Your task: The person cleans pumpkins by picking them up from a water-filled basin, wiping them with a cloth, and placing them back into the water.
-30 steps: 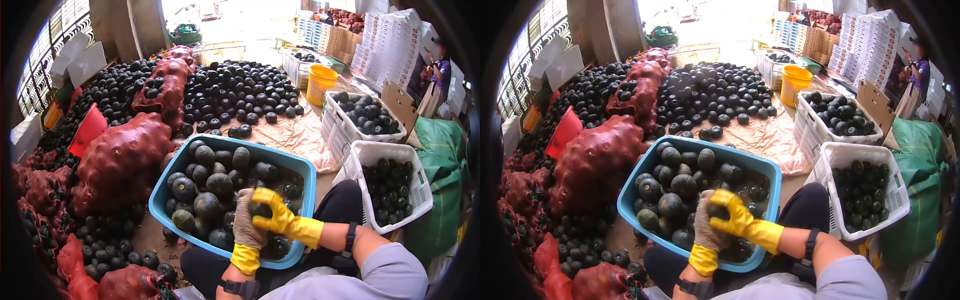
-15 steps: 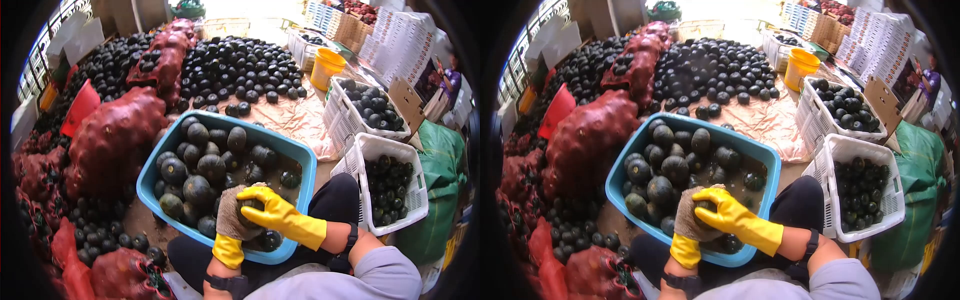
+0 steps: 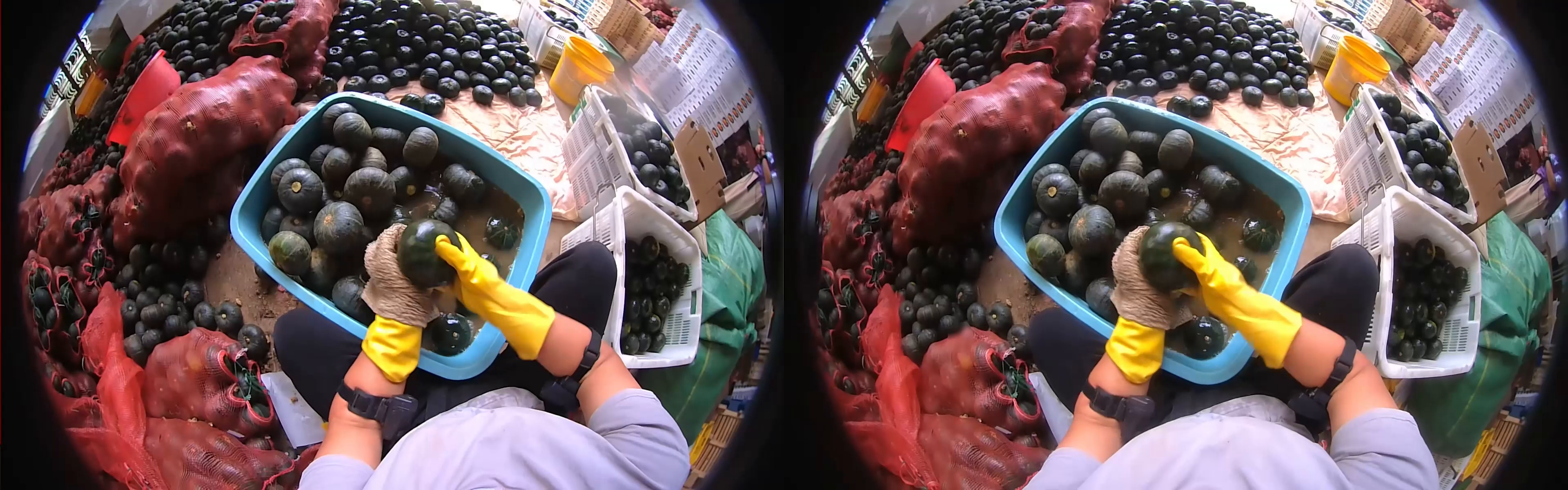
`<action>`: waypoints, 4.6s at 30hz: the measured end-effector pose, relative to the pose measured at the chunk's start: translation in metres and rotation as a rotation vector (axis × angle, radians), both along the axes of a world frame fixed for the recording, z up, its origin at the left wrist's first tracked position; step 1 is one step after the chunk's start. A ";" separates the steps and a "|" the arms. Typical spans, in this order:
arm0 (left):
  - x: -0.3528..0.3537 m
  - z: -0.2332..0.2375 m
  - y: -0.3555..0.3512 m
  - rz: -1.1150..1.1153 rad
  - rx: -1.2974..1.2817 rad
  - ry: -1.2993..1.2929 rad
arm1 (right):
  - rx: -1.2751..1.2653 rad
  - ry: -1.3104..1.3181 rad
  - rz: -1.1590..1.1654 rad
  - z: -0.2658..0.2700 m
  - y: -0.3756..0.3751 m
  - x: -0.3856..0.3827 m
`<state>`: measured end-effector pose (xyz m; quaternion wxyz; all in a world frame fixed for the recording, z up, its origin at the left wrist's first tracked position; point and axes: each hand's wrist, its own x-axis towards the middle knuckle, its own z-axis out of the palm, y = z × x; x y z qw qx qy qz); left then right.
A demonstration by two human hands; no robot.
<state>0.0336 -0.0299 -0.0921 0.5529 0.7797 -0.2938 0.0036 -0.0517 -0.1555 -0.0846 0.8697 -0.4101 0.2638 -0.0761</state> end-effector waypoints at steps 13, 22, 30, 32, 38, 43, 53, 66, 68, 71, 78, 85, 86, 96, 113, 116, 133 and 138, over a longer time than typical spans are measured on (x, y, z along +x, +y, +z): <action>-0.006 -0.001 0.002 0.085 0.050 -0.274 | -0.133 0.035 0.113 -0.015 -0.015 -0.012; 0.001 0.007 0.020 -0.195 -0.015 -0.261 | -0.265 -0.005 0.426 0.053 -0.022 -0.040; 0.018 0.043 -0.009 0.066 -0.836 1.496 | -0.303 0.081 0.345 0.072 -0.117 0.020; 0.018 0.039 -0.018 0.146 -0.813 1.457 | 0.005 -0.411 0.055 0.105 -0.156 0.098; 0.029 -0.006 -0.021 -0.071 -1.176 1.649 | -1.477 0.687 0.468 0.071 -0.172 0.128; 0.025 0.015 -0.027 0.035 -1.075 1.593 | -1.263 0.660 -0.058 -0.056 -0.138 0.099; 0.022 -0.002 -0.029 -0.085 -1.077 1.588 | -1.389 1.080 0.666 0.012 -0.130 0.077; 0.025 -0.054 -0.037 -0.366 -1.333 1.604 | 0.119 -0.087 0.119 -0.020 -0.142 0.027; 0.026 -0.059 -0.035 -0.394 -1.396 1.584 | 0.388 -0.149 0.118 0.017 -0.109 0.012; 0.010 -0.012 -0.036 -0.017 -0.871 1.101 | 0.531 -0.234 0.169 0.023 -0.091 -0.001; -0.002 0.059 -0.018 0.000 0.345 0.053 | -1.259 -0.010 -0.105 -0.020 -0.027 0.029; 0.022 0.005 -0.026 -0.203 -0.177 0.699 | -1.020 -0.236 0.156 -0.004 -0.001 -0.017; 0.017 0.018 -0.024 -0.230 -0.082 0.608 | -1.242 -0.340 0.123 -0.006 -0.010 -0.016; 0.016 0.017 -0.018 -0.209 0.092 0.012 | -0.657 -0.069 0.291 0.006 -0.055 0.007; 0.016 0.018 0.010 -0.163 0.020 -0.281 | -0.863 -0.035 0.386 0.040 -0.040 -0.012; 0.009 0.014 0.010 -0.090 0.091 -0.212 | -0.079 -0.128 0.227 0.027 -0.023 -0.006; 0.009 -0.003 -0.001 -0.013 0.137 -0.176 | -0.952 -0.034 0.129 -0.013 -0.034 -0.008; 0.018 0.006 0.014 -0.084 -0.020 -0.155 | -0.361 -0.142 0.222 0.024 -0.020 -0.009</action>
